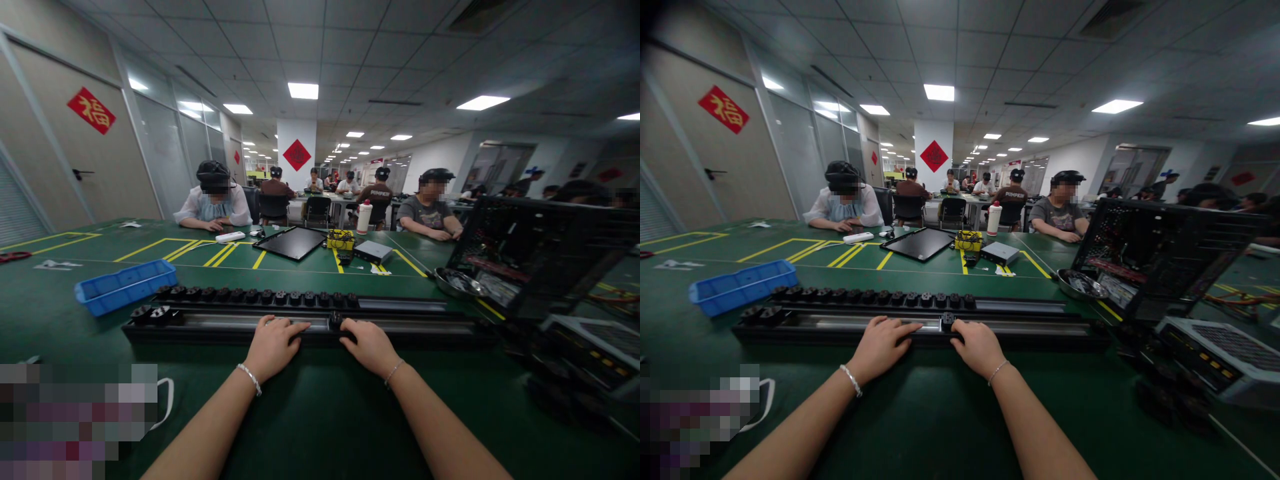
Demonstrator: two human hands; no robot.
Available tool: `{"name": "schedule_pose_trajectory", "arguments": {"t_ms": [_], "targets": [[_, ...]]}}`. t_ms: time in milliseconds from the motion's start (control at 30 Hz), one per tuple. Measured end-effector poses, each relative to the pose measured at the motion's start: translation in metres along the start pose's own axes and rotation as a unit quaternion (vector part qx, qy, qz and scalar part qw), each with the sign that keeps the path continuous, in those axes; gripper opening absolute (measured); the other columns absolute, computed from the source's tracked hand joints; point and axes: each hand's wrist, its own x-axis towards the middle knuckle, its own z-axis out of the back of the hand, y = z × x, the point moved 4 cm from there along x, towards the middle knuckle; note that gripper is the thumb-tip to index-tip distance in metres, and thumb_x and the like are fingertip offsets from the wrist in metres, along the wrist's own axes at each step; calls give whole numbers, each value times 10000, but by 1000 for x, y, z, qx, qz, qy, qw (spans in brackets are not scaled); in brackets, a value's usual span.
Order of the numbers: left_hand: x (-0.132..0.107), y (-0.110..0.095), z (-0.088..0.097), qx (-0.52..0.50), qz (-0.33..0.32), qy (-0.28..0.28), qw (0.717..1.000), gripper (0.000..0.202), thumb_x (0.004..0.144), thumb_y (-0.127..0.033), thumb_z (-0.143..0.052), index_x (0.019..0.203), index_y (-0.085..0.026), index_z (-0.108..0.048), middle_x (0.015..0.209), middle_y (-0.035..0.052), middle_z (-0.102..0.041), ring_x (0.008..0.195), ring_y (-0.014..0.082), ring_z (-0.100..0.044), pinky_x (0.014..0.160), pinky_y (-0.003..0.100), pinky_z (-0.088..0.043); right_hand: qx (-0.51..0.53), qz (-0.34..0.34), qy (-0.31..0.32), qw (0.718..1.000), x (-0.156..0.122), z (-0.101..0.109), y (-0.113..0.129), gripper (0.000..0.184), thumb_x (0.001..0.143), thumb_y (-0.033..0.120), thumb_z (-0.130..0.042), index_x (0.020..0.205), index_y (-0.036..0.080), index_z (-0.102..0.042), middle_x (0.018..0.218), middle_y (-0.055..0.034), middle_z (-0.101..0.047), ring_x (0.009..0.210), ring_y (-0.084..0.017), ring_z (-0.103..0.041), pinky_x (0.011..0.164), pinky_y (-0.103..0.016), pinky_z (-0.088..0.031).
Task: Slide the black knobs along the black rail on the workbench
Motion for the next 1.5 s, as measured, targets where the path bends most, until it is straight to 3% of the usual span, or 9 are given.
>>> {"name": "schedule_pose_trajectory", "arguments": {"t_ms": [767, 1033, 1500], "targets": [[0, -1, 2, 3, 2, 5, 1000, 355, 798, -291, -455, 1131, -386, -534, 849, -9, -617, 855, 153, -546, 913, 393, -271, -6, -13, 4, 1000, 0, 1, -2, 130, 782, 311, -518, 887, 240, -550, 798, -8, -633, 757, -159, -565, 635, -240, -333], [-1, 0, 1, -2, -4, -3, 1000, 356, 797, -293, -456, 1131, -385, -533, 829, -10, -613, 846, 153, -545, 908, 395, -275, 23, 10, -2, 1000, -5, 2, -7, 202, 790, 254, -494, 980, 255, -562, 905, -7, -644, 844, -164, -571, 740, -255, -367], [-1, 3, -4, 2, -9, -12, 1000, 352, 802, -301, -456, 1132, -398, -528, 850, -18, -614, 857, 151, -547, 912, 390, -262, 24, 26, -52, 998, -6, -8, -10, 130, 802, 212, -494, 915, 214, -559, 851, -19, -630, 810, -163, -552, 784, -279, -355]]}}
